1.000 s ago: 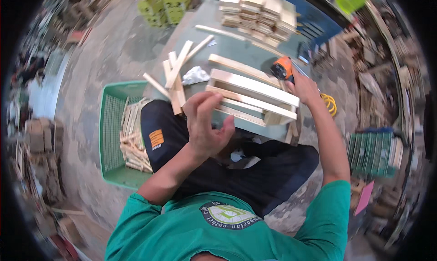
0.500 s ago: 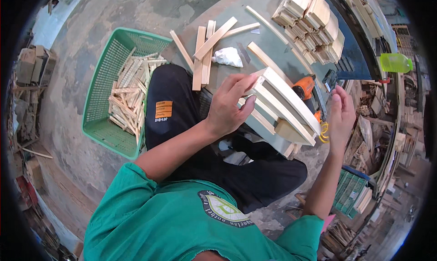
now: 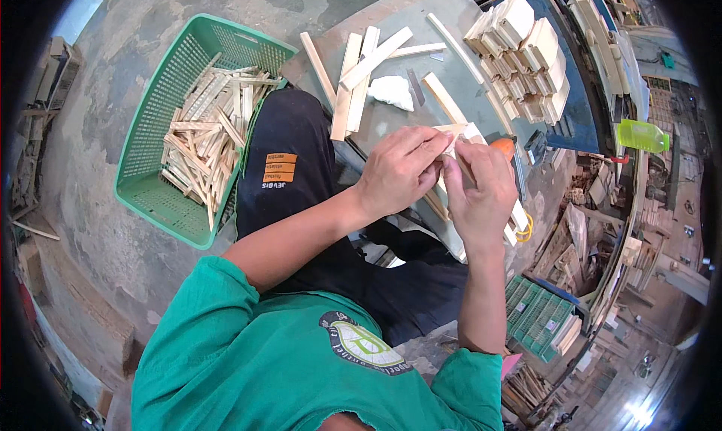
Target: Assembling small wooden boxes using a pneumatic nail gun in a workshop environment.
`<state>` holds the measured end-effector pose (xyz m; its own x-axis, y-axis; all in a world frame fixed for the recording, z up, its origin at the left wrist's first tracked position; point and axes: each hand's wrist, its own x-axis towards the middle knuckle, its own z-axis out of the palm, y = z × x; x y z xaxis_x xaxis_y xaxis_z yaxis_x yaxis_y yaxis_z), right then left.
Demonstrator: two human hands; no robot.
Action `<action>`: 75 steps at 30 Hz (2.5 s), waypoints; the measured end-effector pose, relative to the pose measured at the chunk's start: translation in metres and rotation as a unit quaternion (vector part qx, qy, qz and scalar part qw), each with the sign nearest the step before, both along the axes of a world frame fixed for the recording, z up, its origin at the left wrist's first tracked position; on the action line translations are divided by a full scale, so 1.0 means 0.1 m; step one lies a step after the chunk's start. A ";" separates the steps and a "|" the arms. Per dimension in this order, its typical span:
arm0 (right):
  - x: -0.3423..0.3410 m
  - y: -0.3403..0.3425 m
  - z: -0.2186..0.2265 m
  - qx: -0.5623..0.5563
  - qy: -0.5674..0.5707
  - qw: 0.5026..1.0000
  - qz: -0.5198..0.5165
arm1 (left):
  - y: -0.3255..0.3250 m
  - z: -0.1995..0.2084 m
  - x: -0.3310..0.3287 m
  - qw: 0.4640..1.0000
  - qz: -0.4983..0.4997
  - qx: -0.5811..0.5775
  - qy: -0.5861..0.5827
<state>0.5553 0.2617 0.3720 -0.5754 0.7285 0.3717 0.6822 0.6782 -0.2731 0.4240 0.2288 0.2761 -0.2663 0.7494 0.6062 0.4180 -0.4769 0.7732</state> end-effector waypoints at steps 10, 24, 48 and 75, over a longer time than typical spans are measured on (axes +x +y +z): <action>-0.03 0.01 -0.08 0.037 0.019 0.999 0.004 | 0.01 -0.05 -0.01 1.000 0.005 0.017 -0.014; 0.00 0.01 -0.09 0.049 0.024 0.998 -0.002 | 0.07 -0.06 -0.05 0.998 -0.007 0.051 0.025; 0.18 -0.03 0.04 0.014 0.114 0.993 -0.037 | 0.10 -0.13 -0.06 0.997 -0.037 0.056 0.041; 2.28 1.06 -0.58 -0.255 -0.205 0.922 -0.208 | 0.12 -0.12 -0.02 0.995 -0.052 0.057 0.066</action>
